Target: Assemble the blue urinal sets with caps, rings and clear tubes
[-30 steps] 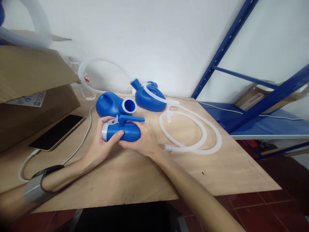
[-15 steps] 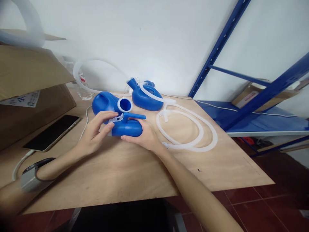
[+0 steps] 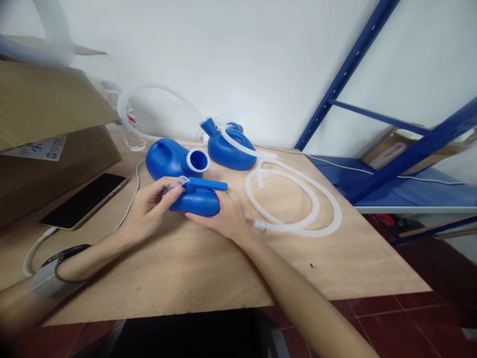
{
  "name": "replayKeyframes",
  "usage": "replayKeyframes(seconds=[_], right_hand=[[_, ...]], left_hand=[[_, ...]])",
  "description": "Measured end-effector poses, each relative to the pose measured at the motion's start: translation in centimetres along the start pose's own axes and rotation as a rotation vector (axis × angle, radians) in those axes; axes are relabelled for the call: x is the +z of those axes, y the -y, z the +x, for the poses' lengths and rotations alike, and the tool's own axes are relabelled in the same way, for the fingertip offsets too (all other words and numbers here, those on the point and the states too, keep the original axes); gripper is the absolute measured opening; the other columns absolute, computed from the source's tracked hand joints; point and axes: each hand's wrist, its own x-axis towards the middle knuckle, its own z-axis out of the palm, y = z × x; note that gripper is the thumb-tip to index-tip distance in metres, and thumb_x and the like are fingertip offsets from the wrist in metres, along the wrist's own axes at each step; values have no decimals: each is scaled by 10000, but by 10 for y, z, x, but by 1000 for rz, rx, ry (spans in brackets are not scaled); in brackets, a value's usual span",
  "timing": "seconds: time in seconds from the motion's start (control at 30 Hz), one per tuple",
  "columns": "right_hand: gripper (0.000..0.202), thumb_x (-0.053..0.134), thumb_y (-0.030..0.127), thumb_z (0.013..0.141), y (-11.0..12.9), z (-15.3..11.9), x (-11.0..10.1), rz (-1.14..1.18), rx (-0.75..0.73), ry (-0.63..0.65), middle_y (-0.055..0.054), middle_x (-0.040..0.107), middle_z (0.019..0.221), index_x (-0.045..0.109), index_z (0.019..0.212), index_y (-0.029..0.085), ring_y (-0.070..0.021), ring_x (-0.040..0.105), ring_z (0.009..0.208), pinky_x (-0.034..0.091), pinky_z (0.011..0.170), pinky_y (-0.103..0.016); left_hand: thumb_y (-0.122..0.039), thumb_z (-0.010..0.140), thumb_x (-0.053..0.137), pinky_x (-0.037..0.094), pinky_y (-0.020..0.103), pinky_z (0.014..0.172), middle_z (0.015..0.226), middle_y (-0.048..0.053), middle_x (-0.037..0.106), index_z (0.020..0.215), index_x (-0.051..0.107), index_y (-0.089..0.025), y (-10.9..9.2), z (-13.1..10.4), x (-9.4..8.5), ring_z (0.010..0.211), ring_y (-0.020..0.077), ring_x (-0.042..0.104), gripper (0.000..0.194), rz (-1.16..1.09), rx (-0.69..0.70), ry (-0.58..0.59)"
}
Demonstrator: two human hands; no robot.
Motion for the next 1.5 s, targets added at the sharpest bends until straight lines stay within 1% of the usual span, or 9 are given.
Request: replayKeyframes(seconds=[0.27, 0.4, 0.53, 0.63, 0.73, 0.9, 1.1, 1.33, 1.5], right_hand=[[705, 878, 543, 686, -2, 0, -1, 5, 27, 39, -104, 722, 1254, 626, 1280, 260, -336, 694, 1155, 565, 1007, -542], [721, 877, 579, 675, -10, -1, 2, -44, -53, -43, -104, 728, 1196, 620, 1271, 267, -348, 708, 1112, 590, 957, -552], [617, 841, 534, 749, -8, -1, 0, -65, -252, -40, -70, 700, 1241, 610, 1278, 317, -308, 715, 1114, 603, 966, -510], [582, 827, 477, 782, 2, 1, -1, 6, -357, -41, -58, 676, 1274, 588, 1292, 329, -277, 712, 1129, 597, 999, -482], [640, 855, 523, 735, 9, 2, -2, 64, -328, -112, -66, 699, 1235, 588, 1277, 311, -290, 724, 1093, 607, 976, -500], [638, 867, 539, 704, 6, 4, -7, 21, -185, -126, -82, 741, 1206, 636, 1245, 292, -322, 716, 1124, 586, 1007, -526], [683, 864, 597, 654, -2, -1, 0, -89, -130, 3, -111, 766, 1124, 671, 1220, 267, -357, 741, 1013, 602, 926, -553], [699, 866, 608, 633, 7, -6, 4, -30, -76, 34, -87, 764, 1107, 651, 1207, 272, -329, 739, 1005, 612, 893, -511], [707, 889, 586, 612, 11, -4, 4, 39, -36, 36, -99, 762, 1125, 657, 1189, 250, -327, 737, 1025, 601, 927, -522]], left_hand=[[-467, 991, 595, 523, 386, 965, 1187, 79, 685, 756, 684, -221, 9, 5, -7, 1194, 275, 612, 352, -294, -134, 161], [-480, 922, 696, 508, 314, 897, 1084, 62, 694, 707, 670, -204, 1, 6, -3, 1133, 250, 603, 351, -520, -292, 74], [-477, 852, 769, 544, 299, 760, 1028, 58, 721, 697, 658, -191, -8, 9, 0, 961, 224, 642, 343, -780, -598, -72], [-445, 885, 733, 554, 299, 699, 980, 76, 732, 810, 727, -172, -8, 11, 1, 841, 204, 657, 283, -807, -718, -60], [-424, 917, 700, 549, 280, 692, 946, 59, 726, 799, 711, -180, -5, 10, 2, 820, 186, 658, 272, -808, -615, -62], [-508, 932, 702, 486, 239, 616, 855, 6, 686, 808, 686, -211, 5, 9, 3, 716, 135, 590, 322, -656, -380, -192], [-524, 1017, 564, 525, 344, 827, 958, 36, 755, 866, 717, -242, 4, 1, 0, 924, 226, 678, 355, -353, -157, -274], [-526, 1020, 550, 443, 298, 733, 853, 2, 664, 829, 675, -237, 3, -13, 4, 792, 180, 571, 368, -246, -163, -155], [-466, 1018, 564, 417, 288, 707, 829, -8, 599, 793, 628, -235, 5, -11, 8, 775, 169, 520, 329, -342, -228, -170]])
